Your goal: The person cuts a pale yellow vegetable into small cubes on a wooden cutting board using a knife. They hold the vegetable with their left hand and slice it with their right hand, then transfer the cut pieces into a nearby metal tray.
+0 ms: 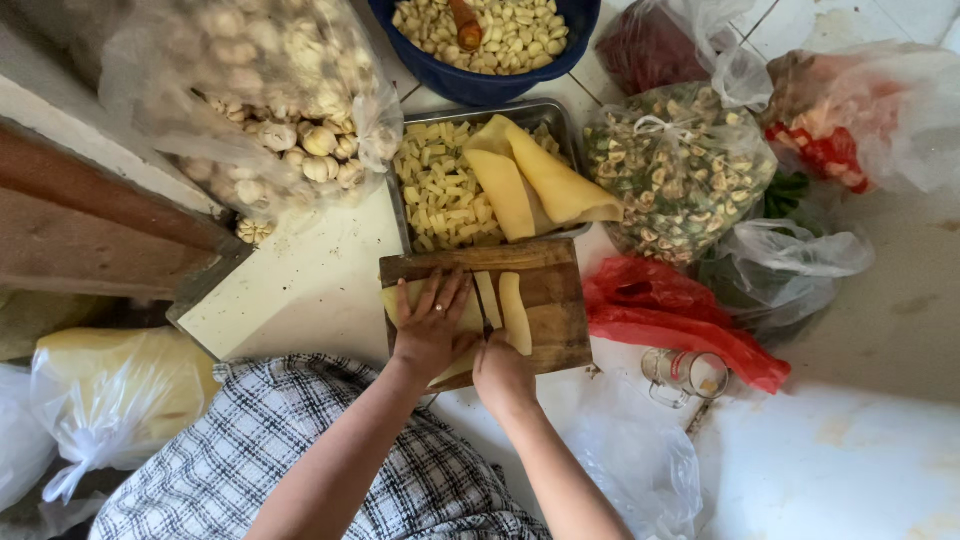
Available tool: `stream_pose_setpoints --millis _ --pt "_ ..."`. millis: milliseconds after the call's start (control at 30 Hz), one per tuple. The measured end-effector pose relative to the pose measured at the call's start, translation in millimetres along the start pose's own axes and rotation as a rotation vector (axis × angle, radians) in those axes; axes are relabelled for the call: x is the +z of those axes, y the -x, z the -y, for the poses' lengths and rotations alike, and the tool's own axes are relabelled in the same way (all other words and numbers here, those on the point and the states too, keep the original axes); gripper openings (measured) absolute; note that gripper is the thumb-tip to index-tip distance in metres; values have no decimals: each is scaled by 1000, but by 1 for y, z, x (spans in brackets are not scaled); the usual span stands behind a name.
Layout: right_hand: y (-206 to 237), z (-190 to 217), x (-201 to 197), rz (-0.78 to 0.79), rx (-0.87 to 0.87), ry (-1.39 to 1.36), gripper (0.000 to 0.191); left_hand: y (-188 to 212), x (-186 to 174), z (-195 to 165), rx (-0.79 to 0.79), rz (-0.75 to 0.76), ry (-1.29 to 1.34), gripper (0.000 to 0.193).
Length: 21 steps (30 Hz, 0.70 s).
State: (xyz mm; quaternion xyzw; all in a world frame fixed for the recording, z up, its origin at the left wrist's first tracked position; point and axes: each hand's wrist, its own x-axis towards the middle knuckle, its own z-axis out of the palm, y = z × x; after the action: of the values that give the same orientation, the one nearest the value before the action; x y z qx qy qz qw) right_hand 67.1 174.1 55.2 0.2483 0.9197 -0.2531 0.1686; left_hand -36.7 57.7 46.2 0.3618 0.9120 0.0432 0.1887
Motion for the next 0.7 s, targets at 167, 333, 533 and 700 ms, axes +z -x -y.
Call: stream_pose_setpoints --millis 167,333,533,700 --pt "-6 -1 0 7 -8 11 33 2 -14 2 5 185 -24 113" --pt "-9 2 -4 105 9 134 38 3 -19 0 1 148 4 122" --pt "-18 1 -2 124 74 56 39 5 -23 1 1 170 4 126" --pt "-19 4 -4 141 93 78 40 3 -30 -3 -16 215 -84 128"
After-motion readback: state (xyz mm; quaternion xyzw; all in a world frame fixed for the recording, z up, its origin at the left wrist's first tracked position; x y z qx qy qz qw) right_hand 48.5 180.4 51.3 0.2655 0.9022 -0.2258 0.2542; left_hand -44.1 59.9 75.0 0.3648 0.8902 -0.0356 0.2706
